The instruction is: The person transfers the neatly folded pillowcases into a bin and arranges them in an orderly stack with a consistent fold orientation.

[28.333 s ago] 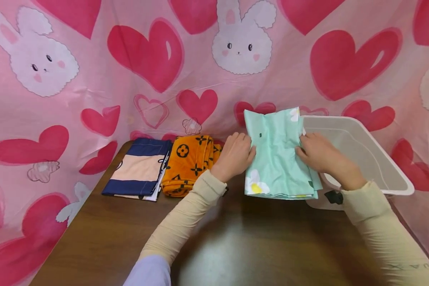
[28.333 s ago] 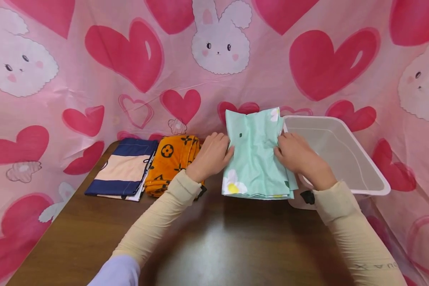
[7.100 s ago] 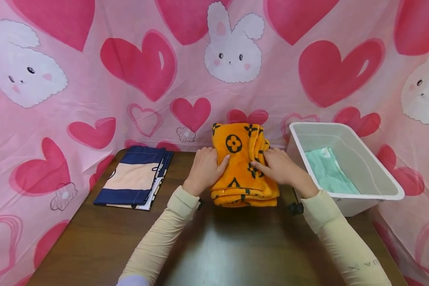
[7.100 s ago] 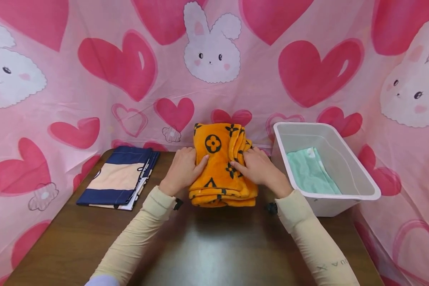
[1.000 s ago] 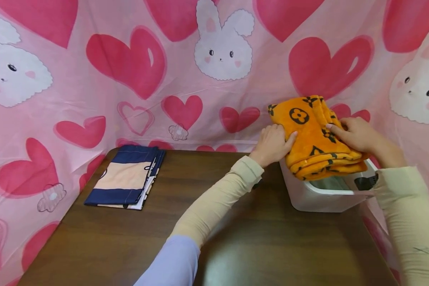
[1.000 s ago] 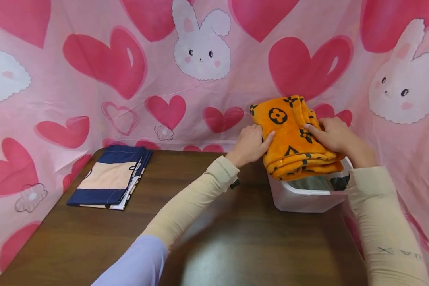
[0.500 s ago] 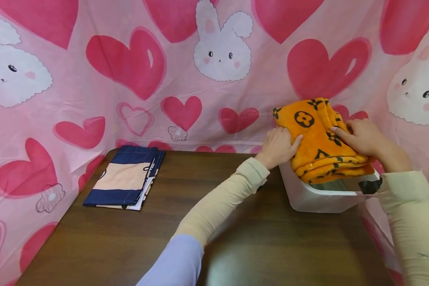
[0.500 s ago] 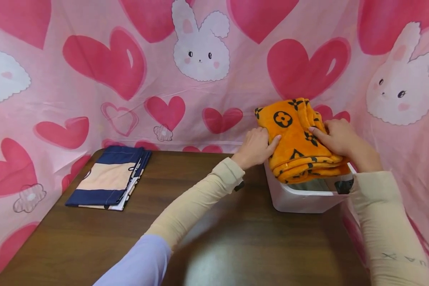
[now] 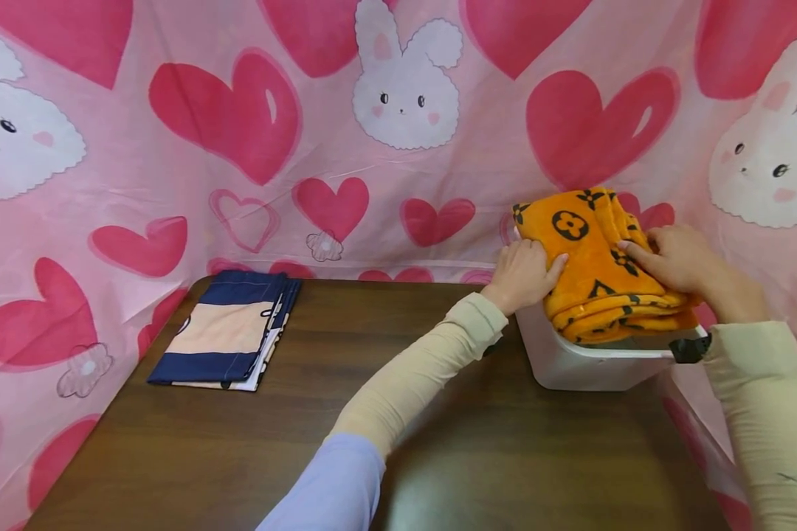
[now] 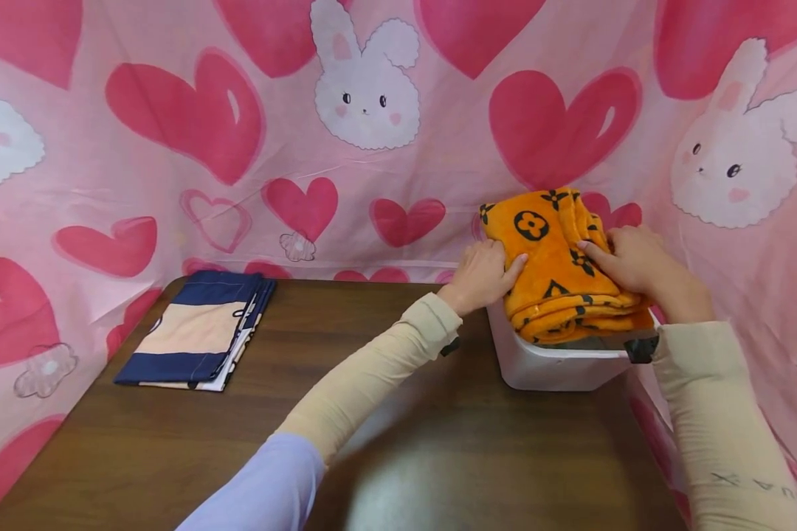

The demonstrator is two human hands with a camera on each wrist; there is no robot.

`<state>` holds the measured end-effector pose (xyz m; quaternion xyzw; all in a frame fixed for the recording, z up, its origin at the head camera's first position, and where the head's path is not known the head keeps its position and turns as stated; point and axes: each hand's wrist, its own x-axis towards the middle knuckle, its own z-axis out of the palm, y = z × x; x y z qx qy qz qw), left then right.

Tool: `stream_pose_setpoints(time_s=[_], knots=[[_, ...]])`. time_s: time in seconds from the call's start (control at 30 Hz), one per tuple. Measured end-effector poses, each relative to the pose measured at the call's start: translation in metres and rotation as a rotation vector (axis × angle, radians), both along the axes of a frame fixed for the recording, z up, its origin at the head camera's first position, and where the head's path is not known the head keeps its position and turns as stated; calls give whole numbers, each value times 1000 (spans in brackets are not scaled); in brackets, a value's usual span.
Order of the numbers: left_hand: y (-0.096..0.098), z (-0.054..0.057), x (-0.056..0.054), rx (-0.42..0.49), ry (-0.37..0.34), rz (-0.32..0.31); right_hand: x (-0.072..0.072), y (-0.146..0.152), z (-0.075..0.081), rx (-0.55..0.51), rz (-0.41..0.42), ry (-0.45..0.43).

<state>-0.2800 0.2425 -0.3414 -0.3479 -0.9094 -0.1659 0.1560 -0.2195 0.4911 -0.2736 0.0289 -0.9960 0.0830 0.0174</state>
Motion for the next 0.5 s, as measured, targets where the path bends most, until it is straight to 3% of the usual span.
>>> stream_pose_setpoints(time_s=[0.5], knots=[[15,-12,-2,-34,-28,-6,-5,8,-9,36,-25,-65]])
